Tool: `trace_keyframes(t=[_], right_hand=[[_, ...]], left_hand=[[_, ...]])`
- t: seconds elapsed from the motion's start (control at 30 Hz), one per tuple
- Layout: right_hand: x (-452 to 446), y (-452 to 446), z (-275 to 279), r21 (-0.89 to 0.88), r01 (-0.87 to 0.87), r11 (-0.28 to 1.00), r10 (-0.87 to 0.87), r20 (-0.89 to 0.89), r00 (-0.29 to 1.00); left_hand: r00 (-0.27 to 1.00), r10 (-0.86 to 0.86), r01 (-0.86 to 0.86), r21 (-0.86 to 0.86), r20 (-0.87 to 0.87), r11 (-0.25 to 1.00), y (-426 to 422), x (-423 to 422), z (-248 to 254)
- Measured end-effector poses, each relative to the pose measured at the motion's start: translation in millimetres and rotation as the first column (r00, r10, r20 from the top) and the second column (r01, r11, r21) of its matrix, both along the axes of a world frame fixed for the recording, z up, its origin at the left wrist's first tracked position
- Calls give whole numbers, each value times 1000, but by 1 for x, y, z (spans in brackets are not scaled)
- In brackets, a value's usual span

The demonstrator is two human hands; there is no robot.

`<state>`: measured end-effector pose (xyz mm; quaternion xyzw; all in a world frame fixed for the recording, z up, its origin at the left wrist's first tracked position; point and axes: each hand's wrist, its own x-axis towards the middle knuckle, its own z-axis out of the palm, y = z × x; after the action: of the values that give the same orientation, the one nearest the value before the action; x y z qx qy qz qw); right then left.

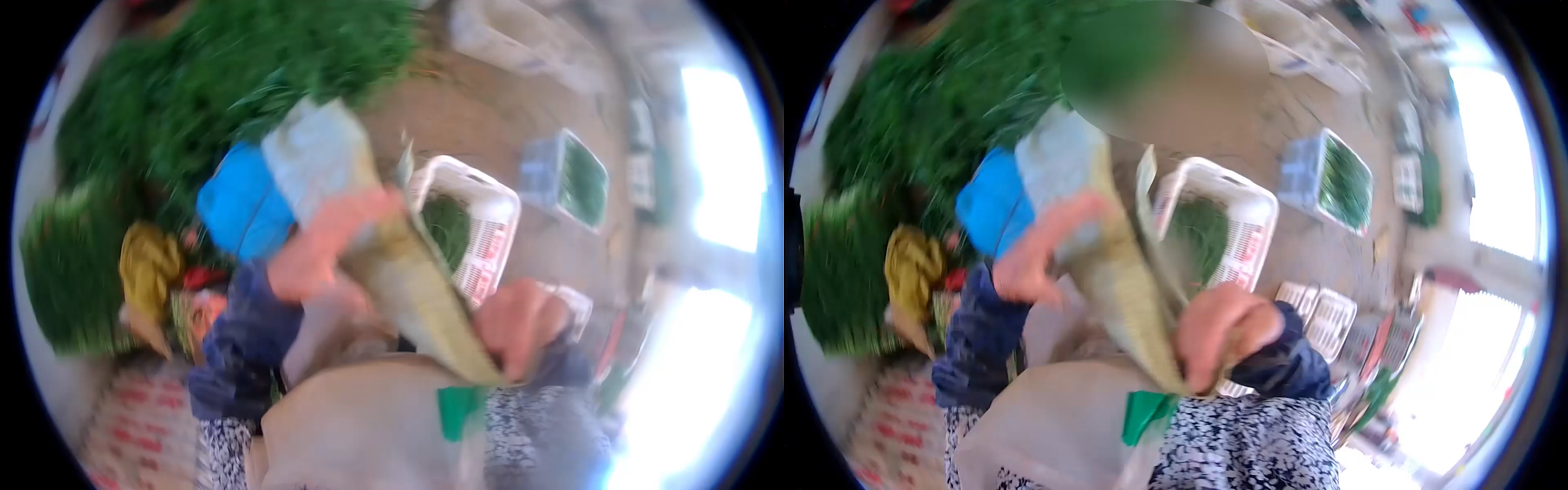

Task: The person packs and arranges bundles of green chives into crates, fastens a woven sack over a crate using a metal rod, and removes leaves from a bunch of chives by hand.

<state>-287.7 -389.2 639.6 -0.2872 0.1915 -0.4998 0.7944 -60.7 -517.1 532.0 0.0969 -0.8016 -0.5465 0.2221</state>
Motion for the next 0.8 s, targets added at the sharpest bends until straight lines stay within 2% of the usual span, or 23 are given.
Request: trace_keyframes(t=[0.03, 0.1, 0.13, 0.23, 0.27, 0.33, 0.37, 0.4, 0.43, 0.5, 0.53, 0.6, 0.63, 0.7, 0.77, 0.8], right_hand=[[-37, -5, -10, -30, -54, 998, 55, 21, 998], [-88, -15, -42, -337, -297, 893, 263, -144, 954], [-102, -10, -39, -225, -127, 966, 99, -134, 986], [-150, -20, -44, -6, 89, 996, -89, -181, 979], [-184, 3, -32, -90, 273, 958, -284, -149, 947], [-197, 14, -32, -114, 416, 902, -431, -189, 882], [-227, 19, -32, -129, 513, 849, -529, -222, 819], [-237, 29, -27, -133, 610, 781, -623, -222, 750], [-248, 40, -22, -140, 697, 703, -708, -227, 668], [-271, 66, 5, -166, 852, 497, -859, -230, 457], [-287, 87, 17, -183, 896, 404, -905, -220, 363], [-307, 103, 30, -332, 940, 78, -941, -336, -41], [-317, 116, 31, -346, 938, 36, -943, -323, -83], [-329, 135, 26, -370, 849, -377, -776, -374, -508], [-322, 134, 30, -265, 879, -396, -830, -305, -466], [-336, 121, 25, -214, 879, -426, -845, -252, -471]], left_hand=[[959, -277, 281, 106, -51, 954, -2, -66, 13], [868, -493, 483, 323, -55, 814, 17, -107, 9], [842, -539, 516, 336, -29, 788, 7, -134, 7], [787, -612, 558, 327, 85, 763, -42, -181, -13], [777, -613, 552, 310, 146, 774, -29, -217, 6], [738, -649, 592, 282, 186, 755, -46, -224, -10], [667, -688, 637, 261, 285, 725, -56, -252, -25], [585, -715, 686, 236, 383, 688, -62, -275, -34], [553, -742, 726, 219, 378, 652, -71, -281, -37], [454, -626, 838, -65, 635, 541, -71, -325, -27], [437, -646, 863, -88, 626, 498, -86, -332, -29], [422, -573, 891, -206, 702, 405, -118, -358, -35], [372, -548, 902, -153, 749, 404, -130, -374, -34], [439, -530, 882, -237, 725, 406, -161, -382, -61], [486, -488, 874, -411, 725, 260, -191, -392, -53], [457, -524, 885, -310, 718, 348, -205, -413, -55]])
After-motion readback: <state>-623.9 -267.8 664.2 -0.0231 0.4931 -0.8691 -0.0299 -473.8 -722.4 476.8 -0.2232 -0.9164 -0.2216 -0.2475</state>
